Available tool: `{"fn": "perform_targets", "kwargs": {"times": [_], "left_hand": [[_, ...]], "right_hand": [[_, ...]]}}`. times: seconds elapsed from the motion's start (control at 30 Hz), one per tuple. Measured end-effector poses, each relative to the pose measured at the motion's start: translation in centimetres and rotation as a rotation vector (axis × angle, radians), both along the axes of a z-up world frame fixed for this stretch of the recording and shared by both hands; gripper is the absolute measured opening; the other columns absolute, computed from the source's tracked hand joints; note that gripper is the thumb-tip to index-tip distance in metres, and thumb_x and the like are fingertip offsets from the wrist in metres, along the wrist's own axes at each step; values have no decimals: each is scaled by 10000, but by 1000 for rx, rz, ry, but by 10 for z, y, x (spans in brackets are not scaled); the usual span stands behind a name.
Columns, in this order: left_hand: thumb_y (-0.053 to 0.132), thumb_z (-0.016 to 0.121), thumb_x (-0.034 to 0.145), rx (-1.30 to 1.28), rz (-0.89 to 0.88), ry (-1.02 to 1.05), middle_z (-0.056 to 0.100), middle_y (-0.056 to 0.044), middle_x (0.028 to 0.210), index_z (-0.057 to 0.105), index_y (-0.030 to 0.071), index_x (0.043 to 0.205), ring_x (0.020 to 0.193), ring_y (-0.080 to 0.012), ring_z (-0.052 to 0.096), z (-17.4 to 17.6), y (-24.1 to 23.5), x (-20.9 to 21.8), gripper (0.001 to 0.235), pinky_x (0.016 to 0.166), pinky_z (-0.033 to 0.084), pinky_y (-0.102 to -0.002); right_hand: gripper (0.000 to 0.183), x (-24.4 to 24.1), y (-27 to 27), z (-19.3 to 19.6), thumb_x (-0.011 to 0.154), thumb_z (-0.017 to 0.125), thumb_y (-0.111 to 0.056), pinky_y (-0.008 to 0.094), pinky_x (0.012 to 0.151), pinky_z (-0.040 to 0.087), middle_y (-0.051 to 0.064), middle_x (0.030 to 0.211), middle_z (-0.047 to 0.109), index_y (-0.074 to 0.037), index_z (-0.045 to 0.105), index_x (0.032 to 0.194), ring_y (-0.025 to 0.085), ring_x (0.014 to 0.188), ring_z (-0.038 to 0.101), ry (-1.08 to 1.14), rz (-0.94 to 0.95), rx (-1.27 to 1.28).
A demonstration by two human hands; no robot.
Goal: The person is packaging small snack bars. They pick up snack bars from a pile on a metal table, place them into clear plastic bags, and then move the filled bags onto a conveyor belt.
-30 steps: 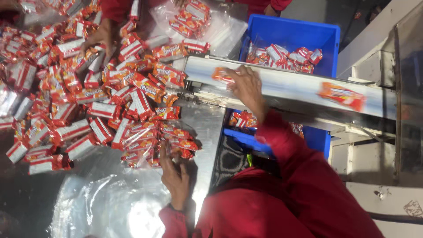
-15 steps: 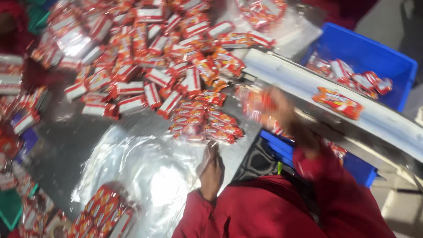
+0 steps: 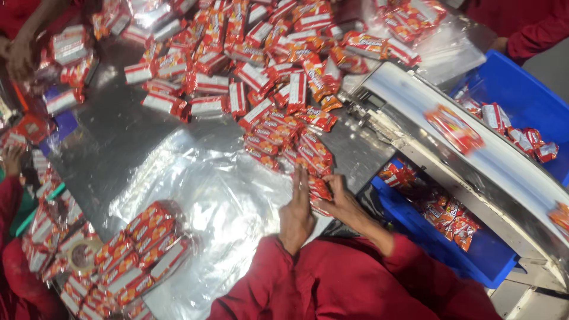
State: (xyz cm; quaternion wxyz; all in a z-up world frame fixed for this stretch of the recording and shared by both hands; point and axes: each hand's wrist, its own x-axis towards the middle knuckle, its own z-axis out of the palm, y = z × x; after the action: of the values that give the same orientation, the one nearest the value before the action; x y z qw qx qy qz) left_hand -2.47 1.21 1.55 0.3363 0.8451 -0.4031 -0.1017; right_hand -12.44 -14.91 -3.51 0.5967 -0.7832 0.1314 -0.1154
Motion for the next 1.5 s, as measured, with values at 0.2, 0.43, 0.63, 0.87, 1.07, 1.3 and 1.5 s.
{"fn": "perform_targets", "kwargs": {"times": [0.2,0.43,0.63,0.87,1.07,1.3,1.5], "left_hand": [[-64,609,703,-235,-219,-68,333,-203,1646,251,84,1617,1001,-450,694,0,-15,-4,992,699,595,-437],[77,651,884,-28,-52,214,448,-164,1591,473,143,1500,963,-421,719,39,29,7,645,763,579,-486],[421,645,868,132,82,-344,372,-288,1553,417,-100,1445,1478,-440,289,12,95,35,810,1195,164,-584],[319,633,961,-115,144,-299,426,-273,1546,485,-81,1418,1485,-413,334,-13,102,39,626,1233,188,-575],[197,565,1033,-304,312,-165,560,-207,1409,584,-27,1284,1313,-390,543,-13,95,42,336,1116,456,-480],[303,470,1094,-1146,303,684,549,-222,1455,404,70,1269,1273,-389,638,4,82,64,299,999,584,-487],[335,533,1031,-1350,466,944,465,-263,1399,345,103,1202,1262,-455,589,-35,64,85,343,973,586,-581]], "right_hand": [[372,-10,-6,27,757,733,-167,512,1016,359,137,1262,592,-39,641,1095,348,1242,491,29,-129,-951],[368,22,2,35,718,766,-357,555,898,356,113,969,608,-64,726,937,346,973,527,-100,-107,-1139],[407,169,36,36,782,807,-382,525,995,405,94,1135,653,-122,724,1084,327,1131,553,-156,109,-990],[653,207,8,20,778,787,-235,446,1165,367,198,1565,476,-164,608,1402,368,1430,426,-286,248,-741],[480,53,-45,54,803,763,-196,533,1083,395,186,1385,602,-50,671,1251,408,1316,519,-157,14,-807],[258,3,20,82,928,698,-127,422,885,565,121,1169,702,-116,695,1186,323,1049,698,-202,-167,-755],[486,60,54,73,868,740,-258,506,1133,396,181,1387,577,-176,652,1339,356,1304,527,-264,60,-1015]]}}
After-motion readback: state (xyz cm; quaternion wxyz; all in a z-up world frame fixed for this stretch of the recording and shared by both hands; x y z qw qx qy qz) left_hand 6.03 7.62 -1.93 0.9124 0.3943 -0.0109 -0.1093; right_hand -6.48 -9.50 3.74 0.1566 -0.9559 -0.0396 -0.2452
